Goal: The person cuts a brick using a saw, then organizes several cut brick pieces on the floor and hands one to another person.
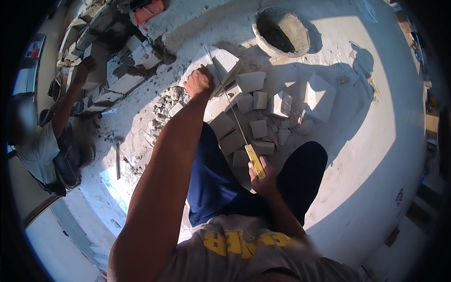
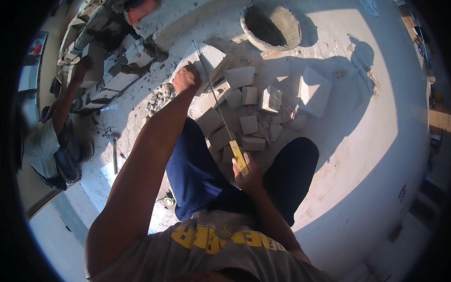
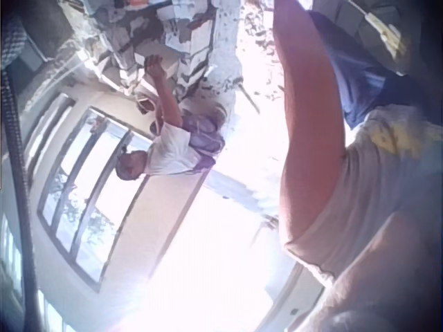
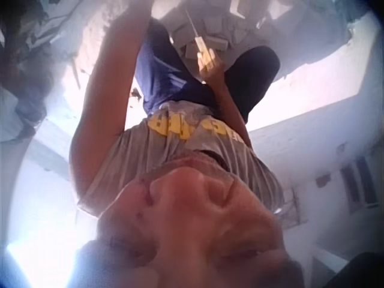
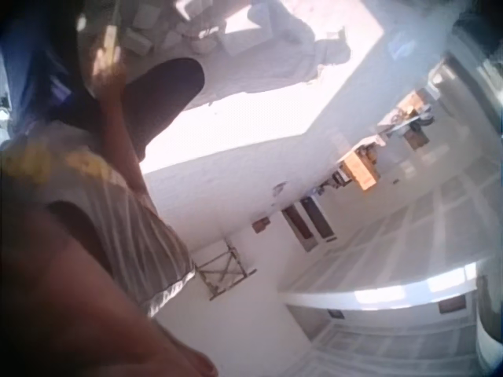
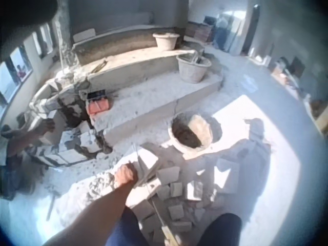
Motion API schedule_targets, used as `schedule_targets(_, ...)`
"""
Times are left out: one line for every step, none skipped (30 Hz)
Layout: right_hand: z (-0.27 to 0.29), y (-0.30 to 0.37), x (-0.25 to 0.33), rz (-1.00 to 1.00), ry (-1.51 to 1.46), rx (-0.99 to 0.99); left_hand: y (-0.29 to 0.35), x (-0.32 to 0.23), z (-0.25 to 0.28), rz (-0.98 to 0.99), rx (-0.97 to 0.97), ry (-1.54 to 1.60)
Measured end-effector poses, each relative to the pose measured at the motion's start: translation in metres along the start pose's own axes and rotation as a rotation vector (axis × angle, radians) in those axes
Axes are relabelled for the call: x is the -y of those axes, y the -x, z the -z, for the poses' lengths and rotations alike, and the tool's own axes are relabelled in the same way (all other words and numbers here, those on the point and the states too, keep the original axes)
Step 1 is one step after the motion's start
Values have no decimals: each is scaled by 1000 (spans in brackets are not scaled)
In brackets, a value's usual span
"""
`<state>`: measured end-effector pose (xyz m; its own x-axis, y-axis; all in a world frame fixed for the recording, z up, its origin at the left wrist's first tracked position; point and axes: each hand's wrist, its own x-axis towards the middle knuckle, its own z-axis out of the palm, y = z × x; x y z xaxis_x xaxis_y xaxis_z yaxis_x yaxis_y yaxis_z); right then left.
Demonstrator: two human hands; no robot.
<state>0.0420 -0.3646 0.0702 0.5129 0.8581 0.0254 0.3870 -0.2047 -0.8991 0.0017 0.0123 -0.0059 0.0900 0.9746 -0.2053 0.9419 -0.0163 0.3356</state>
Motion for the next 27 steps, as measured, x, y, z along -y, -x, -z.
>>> schedule_targets(-1,-1,-3,-9,11,-8,5,-3,1,-17,28,15)
schedule_targets(-11,-19,-14,-34,78,-1,8,-6,3,-35,56,31)
schedule_targets(-29,-64,-17,98,115,-104,6,-10,9,-53,60,46)
schedule_targets(-38,-95,-12,56,117,-80,5,-7,9,-32,50,47)
schedule_targets(-41,-101,-17,17,65,-36,5,-7,6,-17,40,57)
schedule_targets(-44,-105,-24,-23,9,10,3,-7,3,-1,30,64)
schedule_targets(-42,-91,-24,-12,11,8,6,-2,-2,13,21,66)
schedule_targets(-33,-62,-22,-1,12,6,10,3,-7,28,11,68)
schedule_targets(-28,-44,-19,34,4,-15,1,0,-3,23,-23,73)
schedule_targets(-16,-20,-15,45,-50,-43,-1,0,-3,49,-17,47)
schedule_targets(-12,-18,-19,33,-43,-33,-2,-3,0,17,-28,55)
schedule_targets(-11,-16,-24,11,-32,-22,0,-5,-1,-16,-29,62)
schedule_targets(-26,-27,-36,40,84,-77,6,-1,-4,-42,-14,66)
schedule_targets(-41,-60,-52,89,205,-141,4,-5,-3,-77,-13,83)
schedule_targets(-44,-90,-42,-131,-8,96,4,2,-1,-73,-38,115)
schedule_targets(-48,-92,-45,-111,34,39,2,4,-2,-56,-56,124)
schedule_targets(-52,-90,-51,-91,74,-17,-3,2,-3,-57,-58,84)
schedule_targets(-52,-79,-57,-89,116,-63,1,1,-7,-47,-42,37)
schedule_targets(-41,-60,-48,-96,76,-31,-1,-4,-2,-9,-4,14)
schedule_targets(-26,-35,-34,-115,42,7,12,0,2,-45,-14,66)
schedule_targets(-12,-15,-16,-120,3,32,4,-3,1,16,40,47)
schedule_targets(-15,-14,-23,-212,-166,-13,0,1,-6,-66,-31,-19)
schedule_targets(-19,-13,-32,-304,-334,-70,-8,-3,-4,-54,-24,-8)
schedule_targets(-11,-35,-11,-143,42,47,-4,5,-10,-28,13,-4)
schedule_targets(-21,-57,-26,-94,126,30,0,2,-10,-28,7,51)
schedule_targets(-35,-75,-46,-37,203,6,2,-2,-5,-34,-9,103)
schedule_targets(-42,-77,-46,13,125,-67,7,0,-2,-22,-18,151)
